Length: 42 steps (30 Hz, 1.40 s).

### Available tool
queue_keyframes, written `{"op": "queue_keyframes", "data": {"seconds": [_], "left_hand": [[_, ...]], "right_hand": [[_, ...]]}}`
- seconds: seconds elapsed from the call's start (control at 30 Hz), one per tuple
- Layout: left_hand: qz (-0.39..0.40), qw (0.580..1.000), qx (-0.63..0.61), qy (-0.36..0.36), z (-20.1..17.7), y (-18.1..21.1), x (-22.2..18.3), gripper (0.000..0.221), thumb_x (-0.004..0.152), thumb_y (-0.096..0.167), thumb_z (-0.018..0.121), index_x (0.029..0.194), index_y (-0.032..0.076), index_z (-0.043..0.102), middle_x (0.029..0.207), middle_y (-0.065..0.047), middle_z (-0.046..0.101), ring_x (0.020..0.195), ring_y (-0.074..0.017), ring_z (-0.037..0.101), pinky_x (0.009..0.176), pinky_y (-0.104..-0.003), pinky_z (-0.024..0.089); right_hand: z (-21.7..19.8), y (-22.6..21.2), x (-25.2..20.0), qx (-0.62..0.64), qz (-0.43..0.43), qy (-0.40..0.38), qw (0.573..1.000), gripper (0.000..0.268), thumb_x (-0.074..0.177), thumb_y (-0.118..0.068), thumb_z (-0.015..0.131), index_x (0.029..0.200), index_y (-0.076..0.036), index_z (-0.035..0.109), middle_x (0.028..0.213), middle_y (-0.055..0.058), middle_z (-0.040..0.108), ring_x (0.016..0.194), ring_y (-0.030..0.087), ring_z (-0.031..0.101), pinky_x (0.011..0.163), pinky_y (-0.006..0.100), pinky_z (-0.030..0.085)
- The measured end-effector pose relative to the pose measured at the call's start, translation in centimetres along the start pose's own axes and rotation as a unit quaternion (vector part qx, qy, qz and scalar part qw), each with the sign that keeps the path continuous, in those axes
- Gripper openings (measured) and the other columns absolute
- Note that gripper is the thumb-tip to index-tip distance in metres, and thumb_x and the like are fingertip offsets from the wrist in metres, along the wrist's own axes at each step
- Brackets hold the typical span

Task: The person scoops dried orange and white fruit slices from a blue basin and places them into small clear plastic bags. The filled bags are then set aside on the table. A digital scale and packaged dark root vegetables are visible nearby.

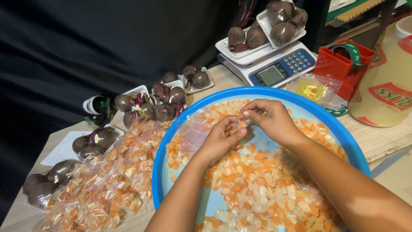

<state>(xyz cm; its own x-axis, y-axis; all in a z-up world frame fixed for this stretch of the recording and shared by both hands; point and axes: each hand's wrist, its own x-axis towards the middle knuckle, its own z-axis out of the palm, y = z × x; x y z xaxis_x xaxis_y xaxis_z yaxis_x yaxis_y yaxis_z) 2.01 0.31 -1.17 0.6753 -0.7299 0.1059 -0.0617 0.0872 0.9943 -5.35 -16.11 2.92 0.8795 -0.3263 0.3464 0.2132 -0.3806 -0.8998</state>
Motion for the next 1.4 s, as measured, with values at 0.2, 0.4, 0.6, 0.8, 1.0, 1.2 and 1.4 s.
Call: {"op": "queue_keyframes", "data": {"seconds": [0.2,0.4,0.6,0.8,1.0,1.2,1.4], "left_hand": [[-0.002,1.0,-0.003,0.001,-0.3,-0.8,0.2,0.05,0.093,0.027,0.076,0.134,0.006,0.057,0.105,-0.005,0.061,0.094,-0.0111,0.066,0.069,-0.025,0.066],[0.0,1.0,-0.003,0.0,-0.4,-1.4,0.7,0.051,0.093,0.028,0.077,0.134,0.005,0.056,0.105,-0.005,0.061,0.094,-0.0105,0.066,0.069,-0.024,0.066],[0.001,1.0,-0.006,0.001,-0.2,-1.0,0.5,0.052,0.092,0.028,0.078,0.134,0.005,0.057,0.106,-0.005,0.063,0.094,-0.011,0.067,0.068,-0.025,0.066],[0.006,1.0,-0.008,0.003,-0.1,-0.1,0.1,0.05,0.093,0.027,0.077,0.133,0.005,0.057,0.103,-0.005,0.062,0.094,-0.012,0.067,0.068,-0.024,0.066],[0.008,1.0,-0.01,0.002,-0.3,-0.5,0.5,0.048,0.094,0.027,0.075,0.132,0.005,0.057,0.103,-0.006,0.061,0.095,-0.0135,0.068,0.068,-0.026,0.066],[0.1,0.993,-0.014,0.058,-1.7,-4.2,3.4,0.049,0.098,0.034,0.072,0.136,0.008,0.055,0.104,-0.003,0.064,0.097,-0.0111,0.065,0.07,-0.027,0.064],[0.133,0.958,0.09,0.239,-3.7,0.7,2.1,0.037,0.1,0.044,0.051,0.131,0.025,0.052,0.099,0.001,0.067,0.074,-0.0102,0.059,0.064,-0.029,0.049]], "right_hand": [[-0.2,-0.1,-0.1,-0.003,-0.003,0.01,1.0,0.01,0.086,-0.003,0.074,0.093,-0.006,0.08,0.07,0.003,0.068,0.062,0.01,0.051,0.06,0.024,0.045],[0.3,-0.2,-0.2,-0.018,0.006,-0.028,0.999,0.011,0.088,-0.005,0.073,0.094,-0.002,0.082,0.072,0.009,0.069,0.064,0.014,0.05,0.061,0.029,0.047],[0.1,-0.4,-0.1,-0.048,-0.008,-0.018,0.999,0.013,0.085,-0.001,0.071,0.09,-0.005,0.082,0.068,0.005,0.065,0.058,0.012,0.049,0.056,0.026,0.045],[-0.1,1.0,0.1,-0.041,-0.021,-0.004,0.999,0.014,0.085,-0.003,0.07,0.093,-0.005,0.081,0.076,0.006,0.068,0.065,0.014,0.052,0.06,0.028,0.047],[0.0,0.4,0.0,-0.047,-0.05,-0.023,0.997,0.019,0.085,-0.001,0.066,0.096,-0.003,0.082,0.087,0.009,0.073,0.071,0.016,0.054,0.065,0.03,0.048],[-0.7,3.7,1.1,-0.04,-0.027,0.009,0.999,0.031,0.091,-0.01,0.069,0.12,-0.014,0.076,0.11,0.01,0.072,0.098,0.022,0.062,0.077,0.036,0.058],[-1.3,-0.2,-0.2,-0.088,0.045,0.013,0.995,0.024,0.099,-0.016,0.064,0.122,-0.011,0.071,0.102,0.003,0.064,0.09,0.014,0.058,0.069,0.034,0.05]]}}
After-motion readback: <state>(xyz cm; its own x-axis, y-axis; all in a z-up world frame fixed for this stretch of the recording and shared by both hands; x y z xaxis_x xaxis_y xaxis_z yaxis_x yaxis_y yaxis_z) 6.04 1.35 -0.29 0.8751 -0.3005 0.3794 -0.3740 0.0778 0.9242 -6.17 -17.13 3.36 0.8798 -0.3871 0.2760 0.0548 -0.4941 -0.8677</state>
